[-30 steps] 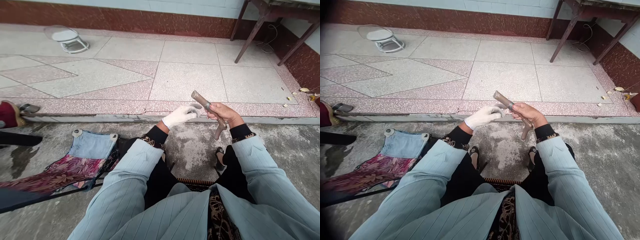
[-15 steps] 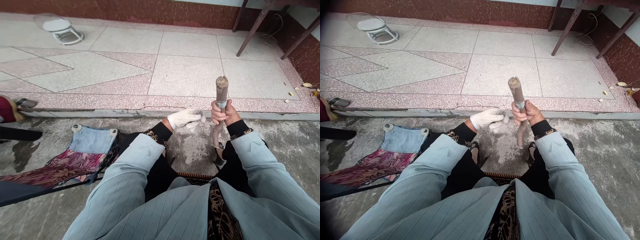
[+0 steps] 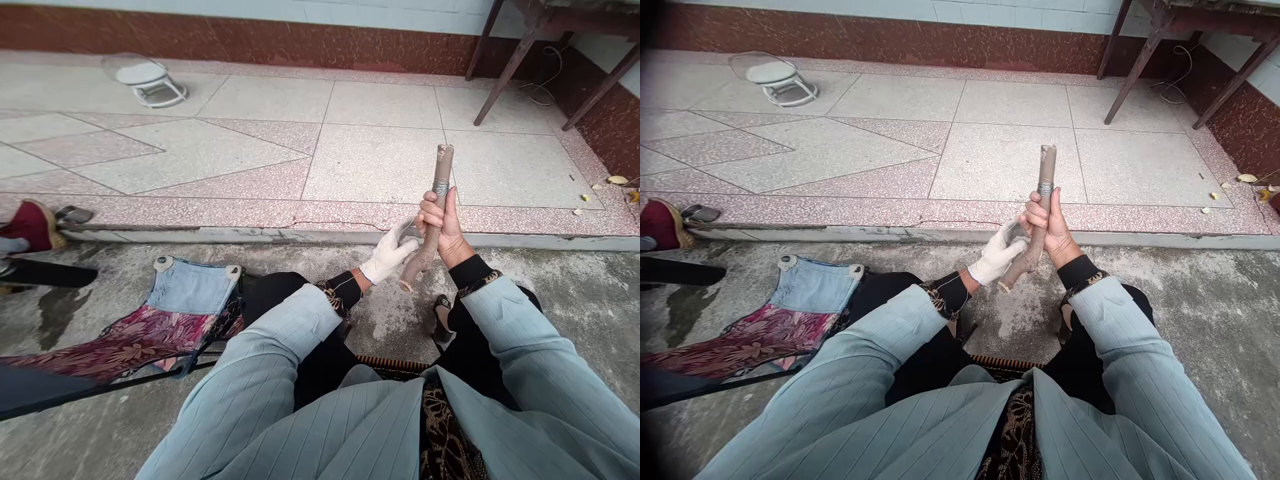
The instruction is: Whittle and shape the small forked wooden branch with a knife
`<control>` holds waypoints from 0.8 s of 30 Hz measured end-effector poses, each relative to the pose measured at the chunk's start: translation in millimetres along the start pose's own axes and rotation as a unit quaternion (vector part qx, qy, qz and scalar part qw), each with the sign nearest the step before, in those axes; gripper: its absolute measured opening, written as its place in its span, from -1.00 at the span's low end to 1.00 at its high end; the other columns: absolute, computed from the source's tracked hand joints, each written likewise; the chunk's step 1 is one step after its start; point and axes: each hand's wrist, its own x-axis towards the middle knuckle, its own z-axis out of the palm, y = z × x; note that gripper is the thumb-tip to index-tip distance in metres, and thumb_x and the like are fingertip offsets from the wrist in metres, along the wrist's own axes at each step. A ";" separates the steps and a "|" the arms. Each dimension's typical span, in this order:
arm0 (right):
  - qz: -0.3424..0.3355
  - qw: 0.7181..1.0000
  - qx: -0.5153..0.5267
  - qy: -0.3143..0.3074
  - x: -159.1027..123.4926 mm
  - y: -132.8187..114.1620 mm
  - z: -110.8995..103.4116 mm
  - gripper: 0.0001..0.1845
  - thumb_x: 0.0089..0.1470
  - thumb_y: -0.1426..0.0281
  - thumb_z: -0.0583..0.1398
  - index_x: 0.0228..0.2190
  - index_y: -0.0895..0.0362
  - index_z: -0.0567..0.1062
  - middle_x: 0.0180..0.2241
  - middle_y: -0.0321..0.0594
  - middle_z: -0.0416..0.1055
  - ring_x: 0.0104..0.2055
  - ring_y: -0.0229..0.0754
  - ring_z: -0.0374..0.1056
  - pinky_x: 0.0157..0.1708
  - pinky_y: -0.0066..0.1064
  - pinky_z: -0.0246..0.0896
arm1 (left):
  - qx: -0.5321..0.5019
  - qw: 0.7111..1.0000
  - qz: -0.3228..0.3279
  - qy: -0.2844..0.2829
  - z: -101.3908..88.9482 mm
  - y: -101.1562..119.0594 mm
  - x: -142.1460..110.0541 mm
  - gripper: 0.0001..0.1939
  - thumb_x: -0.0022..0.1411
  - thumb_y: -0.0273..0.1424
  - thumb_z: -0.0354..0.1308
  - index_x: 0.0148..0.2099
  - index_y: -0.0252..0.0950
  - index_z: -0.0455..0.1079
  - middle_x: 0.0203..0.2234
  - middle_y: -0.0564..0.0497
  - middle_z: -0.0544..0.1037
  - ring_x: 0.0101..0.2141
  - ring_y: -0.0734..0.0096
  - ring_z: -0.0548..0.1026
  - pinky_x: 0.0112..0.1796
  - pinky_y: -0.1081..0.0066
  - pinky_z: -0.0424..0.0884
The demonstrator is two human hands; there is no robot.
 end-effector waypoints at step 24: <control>0.122 0.963 -0.240 0.032 2.9 0.4 -7.9 -0.49 -0.03 -0.07 0.22 -0.40 0.14 0.34 -0.63 -0.43 0.12 -0.64 -0.39 0.04 -0.68 -0.53 0.05 | -0.183 0.981 -0.025 0.053 -29.1 10.8 19.6 -0.48 0.23 -0.01 0.05 -0.03 -0.37 0.35 -0.39 -0.11 0.59 -0.58 0.43 0.52 -0.53 0.45 0.42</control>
